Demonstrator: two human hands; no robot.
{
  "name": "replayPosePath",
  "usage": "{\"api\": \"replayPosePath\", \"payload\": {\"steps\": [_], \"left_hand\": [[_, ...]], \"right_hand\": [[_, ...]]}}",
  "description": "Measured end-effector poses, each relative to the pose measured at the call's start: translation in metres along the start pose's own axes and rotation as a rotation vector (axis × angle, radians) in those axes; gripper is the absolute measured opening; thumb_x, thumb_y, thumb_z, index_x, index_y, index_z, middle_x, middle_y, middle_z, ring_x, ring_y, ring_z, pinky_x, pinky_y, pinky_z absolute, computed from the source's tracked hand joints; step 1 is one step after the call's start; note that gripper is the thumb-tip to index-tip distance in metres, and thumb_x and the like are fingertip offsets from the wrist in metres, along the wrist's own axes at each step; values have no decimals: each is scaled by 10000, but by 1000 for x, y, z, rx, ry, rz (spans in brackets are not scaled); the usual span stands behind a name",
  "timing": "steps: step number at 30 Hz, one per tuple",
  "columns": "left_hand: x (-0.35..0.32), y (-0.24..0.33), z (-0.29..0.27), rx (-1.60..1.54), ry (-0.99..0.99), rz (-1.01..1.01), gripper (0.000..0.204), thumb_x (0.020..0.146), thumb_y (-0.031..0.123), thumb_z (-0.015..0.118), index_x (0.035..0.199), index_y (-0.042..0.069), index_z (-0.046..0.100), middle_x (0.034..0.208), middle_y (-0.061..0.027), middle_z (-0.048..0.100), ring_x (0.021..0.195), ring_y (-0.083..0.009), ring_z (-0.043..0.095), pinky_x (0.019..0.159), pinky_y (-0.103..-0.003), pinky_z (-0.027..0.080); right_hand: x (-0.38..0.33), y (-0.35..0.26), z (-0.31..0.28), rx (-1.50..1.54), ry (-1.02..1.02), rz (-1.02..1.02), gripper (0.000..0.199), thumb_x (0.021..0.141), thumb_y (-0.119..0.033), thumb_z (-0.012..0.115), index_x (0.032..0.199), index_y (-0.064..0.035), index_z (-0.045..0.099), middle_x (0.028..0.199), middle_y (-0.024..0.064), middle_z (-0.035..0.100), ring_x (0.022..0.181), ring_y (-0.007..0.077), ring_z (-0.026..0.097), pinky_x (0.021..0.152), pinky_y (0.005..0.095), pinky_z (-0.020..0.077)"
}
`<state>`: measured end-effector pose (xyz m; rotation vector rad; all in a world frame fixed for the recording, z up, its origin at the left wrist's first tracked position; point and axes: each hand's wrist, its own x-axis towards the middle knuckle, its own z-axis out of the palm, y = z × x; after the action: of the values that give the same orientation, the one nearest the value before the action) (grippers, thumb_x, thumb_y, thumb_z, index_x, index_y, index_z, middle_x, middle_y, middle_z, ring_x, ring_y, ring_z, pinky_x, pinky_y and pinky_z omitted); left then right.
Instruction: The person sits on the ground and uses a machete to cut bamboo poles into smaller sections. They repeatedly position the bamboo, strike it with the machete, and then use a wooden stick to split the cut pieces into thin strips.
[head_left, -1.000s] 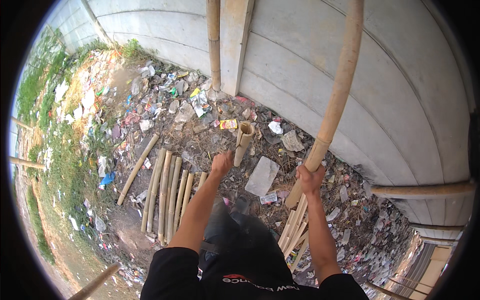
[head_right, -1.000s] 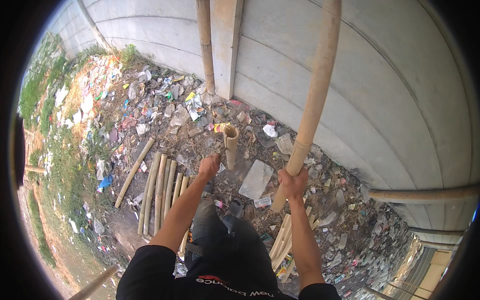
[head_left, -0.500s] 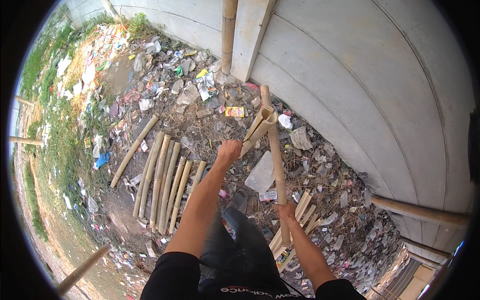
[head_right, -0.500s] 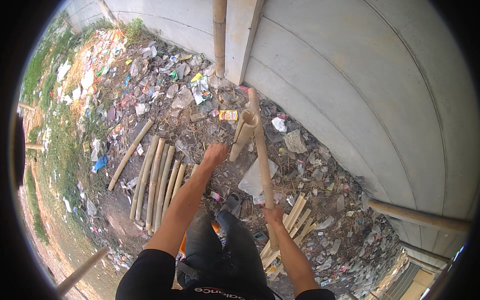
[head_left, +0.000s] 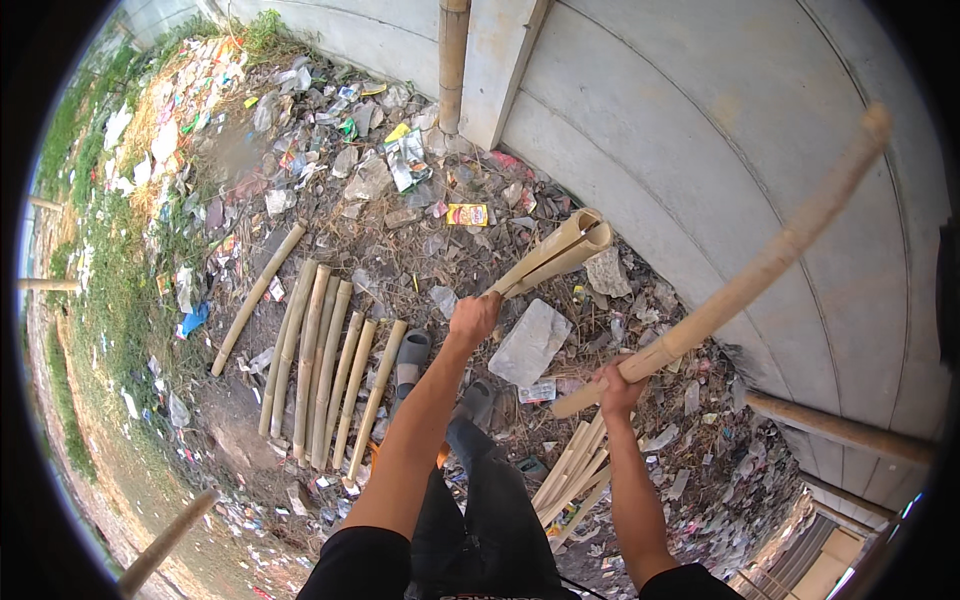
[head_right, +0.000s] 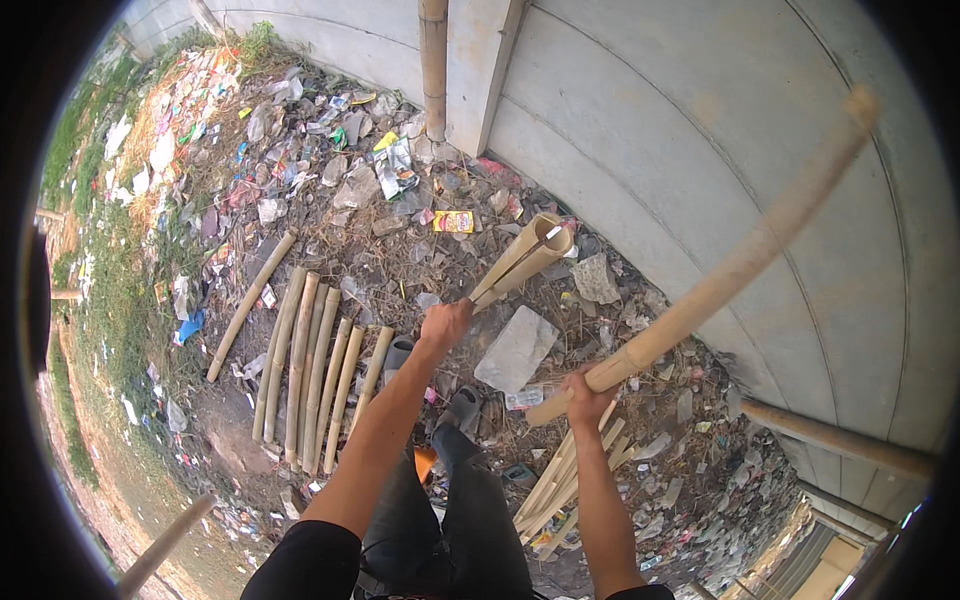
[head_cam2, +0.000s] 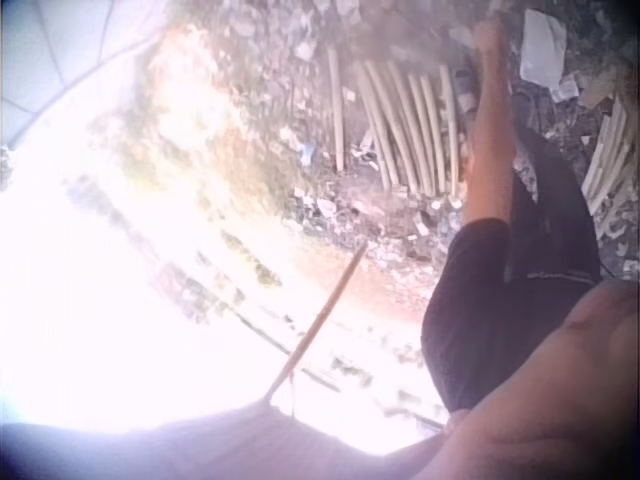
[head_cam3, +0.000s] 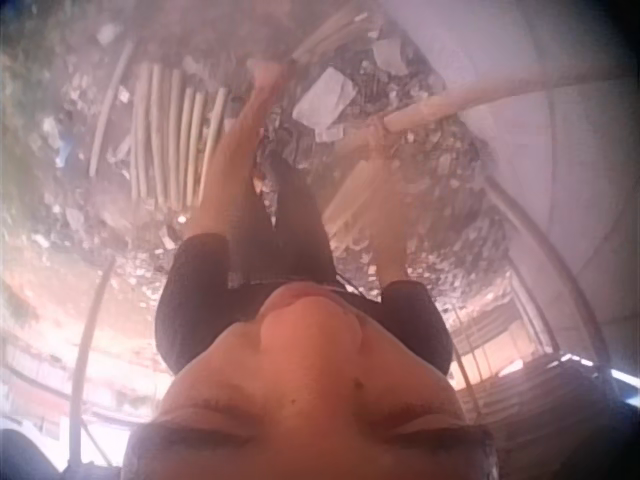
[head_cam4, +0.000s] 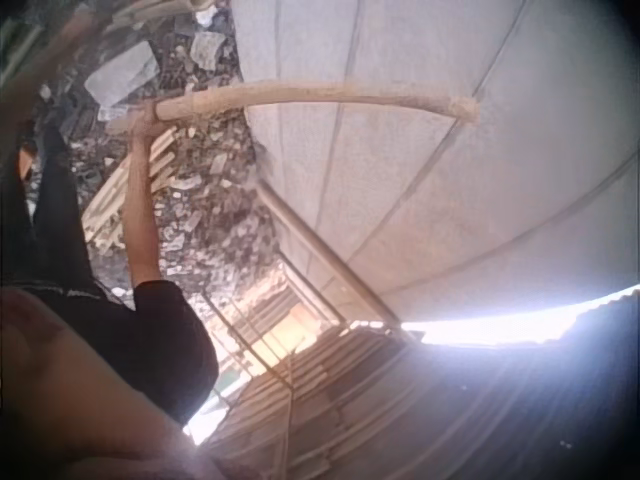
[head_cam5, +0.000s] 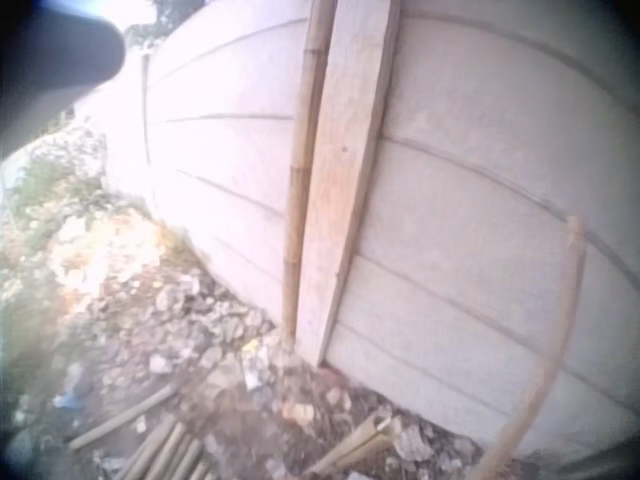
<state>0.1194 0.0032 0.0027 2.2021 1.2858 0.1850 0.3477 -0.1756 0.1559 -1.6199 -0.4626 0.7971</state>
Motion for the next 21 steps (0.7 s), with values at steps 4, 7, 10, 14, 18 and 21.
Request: {"api": "replayPosePath", "payload": {"steps": [4, 7, 10, 14, 18, 21], "left_hand": [[24, -17, 7, 96, -39, 82, 165, 945, 193, 539, 971, 50, 617, 721, -180, 707, 678, -388, 711, 612, -493, 574], [32, -33, 5, 113, -63, 24, 198, 956, 228, 546, 992, 53, 632, 775, -188, 718, 743, -384, 717, 669, -508, 558], [30, -41, 3, 79, -50, -2, 214, 973, 259, 548, 995, 61, 625, 774, -203, 710, 754, -406, 709, 678, -514, 553], [20, -47, 15, 75, -92, -44, 220, 976, 272, 549, 988, 61, 611, 759, -204, 703, 753, -416, 704, 668, -522, 549], [26, -43, 17, 17, -46, -29, 217, 981, 258, 526, 984, 57, 607, 751, -205, 699, 748, -423, 703, 655, -539, 544], [41, -31, 18, -4, -58, 7, 226, 988, 256, 513, 984, 51, 608, 745, -205, 698, 740, -421, 703, 641, -532, 550]], "right_hand": [[-48, 124, -29, -698, -193, 624, 87, 731, -19, 683, 760, 44, 632, 618, 104, 616, 484, 225, 603, 453, 374, 473], [-24, 107, -39, -548, -190, 498, 124, 726, -54, 680, 731, 53, 619, 608, 98, 607, 490, 209, 597, 464, 364, 470], [26, 28, -14, -315, 28, 158, 178, 726, -108, 650, 835, 21, 596, 645, 90, 589, 492, 199, 560, 482, 351, 460], [86, -136, 34, 259, 28, -265, 154, 764, -43, 586, 886, -56, 493, 725, 70, 507, 574, 194, 508, 594, 361, 464], [68, -92, 48, 395, 74, -341, 144, 770, -31, 577, 864, -68, 473, 740, 75, 516, 592, 196, 514, 616, 362, 478], [-14, 128, -13, -262, -172, 344, 113, 735, -17, 679, 774, 8, 576, 623, 70, 588, 528, 210, 629, 525, 365, 503]]}}
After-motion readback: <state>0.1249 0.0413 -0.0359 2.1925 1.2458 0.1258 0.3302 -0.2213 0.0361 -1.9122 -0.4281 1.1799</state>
